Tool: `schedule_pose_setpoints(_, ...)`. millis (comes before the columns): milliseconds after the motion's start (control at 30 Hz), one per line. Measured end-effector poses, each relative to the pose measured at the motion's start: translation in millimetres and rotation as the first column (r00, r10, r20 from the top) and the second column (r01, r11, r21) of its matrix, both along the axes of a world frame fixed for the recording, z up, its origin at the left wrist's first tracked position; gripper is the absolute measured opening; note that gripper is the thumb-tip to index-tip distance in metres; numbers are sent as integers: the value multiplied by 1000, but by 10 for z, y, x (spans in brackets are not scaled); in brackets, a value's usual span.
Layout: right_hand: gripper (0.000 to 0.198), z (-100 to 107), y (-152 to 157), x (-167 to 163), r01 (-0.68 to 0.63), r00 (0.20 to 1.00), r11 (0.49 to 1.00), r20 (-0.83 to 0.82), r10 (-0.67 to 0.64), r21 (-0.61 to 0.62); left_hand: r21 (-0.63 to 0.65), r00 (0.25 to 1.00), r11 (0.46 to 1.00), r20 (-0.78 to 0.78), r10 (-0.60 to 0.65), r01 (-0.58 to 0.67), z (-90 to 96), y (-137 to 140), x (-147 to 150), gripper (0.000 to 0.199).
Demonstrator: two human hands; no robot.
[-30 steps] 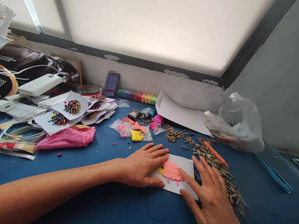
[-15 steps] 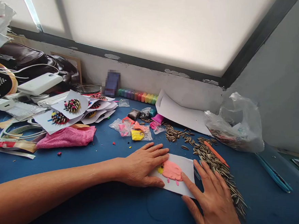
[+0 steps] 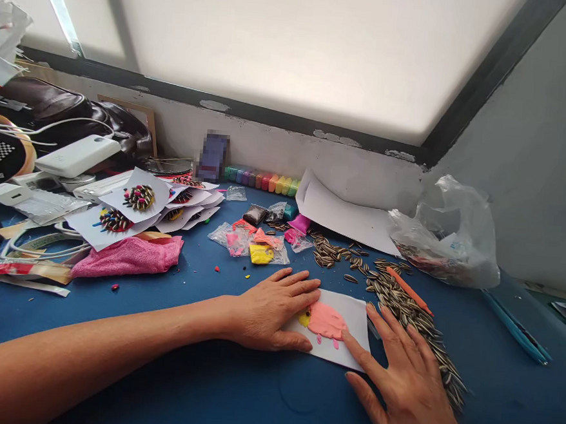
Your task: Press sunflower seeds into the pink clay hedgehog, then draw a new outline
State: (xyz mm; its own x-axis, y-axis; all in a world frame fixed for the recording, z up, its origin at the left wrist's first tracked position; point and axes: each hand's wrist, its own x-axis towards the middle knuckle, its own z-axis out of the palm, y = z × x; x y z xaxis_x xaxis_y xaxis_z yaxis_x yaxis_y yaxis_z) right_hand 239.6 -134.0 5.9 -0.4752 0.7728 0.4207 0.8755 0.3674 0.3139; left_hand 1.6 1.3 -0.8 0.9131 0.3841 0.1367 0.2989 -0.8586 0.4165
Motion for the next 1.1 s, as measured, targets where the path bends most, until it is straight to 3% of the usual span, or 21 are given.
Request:
schedule_pose_setpoints(467, 40, -5, -7, -1, 3, 1000, 1000, -6, -3, -30, 5, 1000, 1000, -12, 3, -3, -5, 1, 5, 80)
schedule_pose_setpoints(667, 49, -9, 68, -58, 69, 998, 998, 10, -69, 0, -1, 1000, 1000, -10, 0, 0, -5, -1, 4, 79)
schedule_pose_setpoints(1100, 52, -51, 230, -75, 63, 998, 995, 21, -62, -75, 17, 1000, 1000, 4, -3, 3, -24, 5, 5, 82)
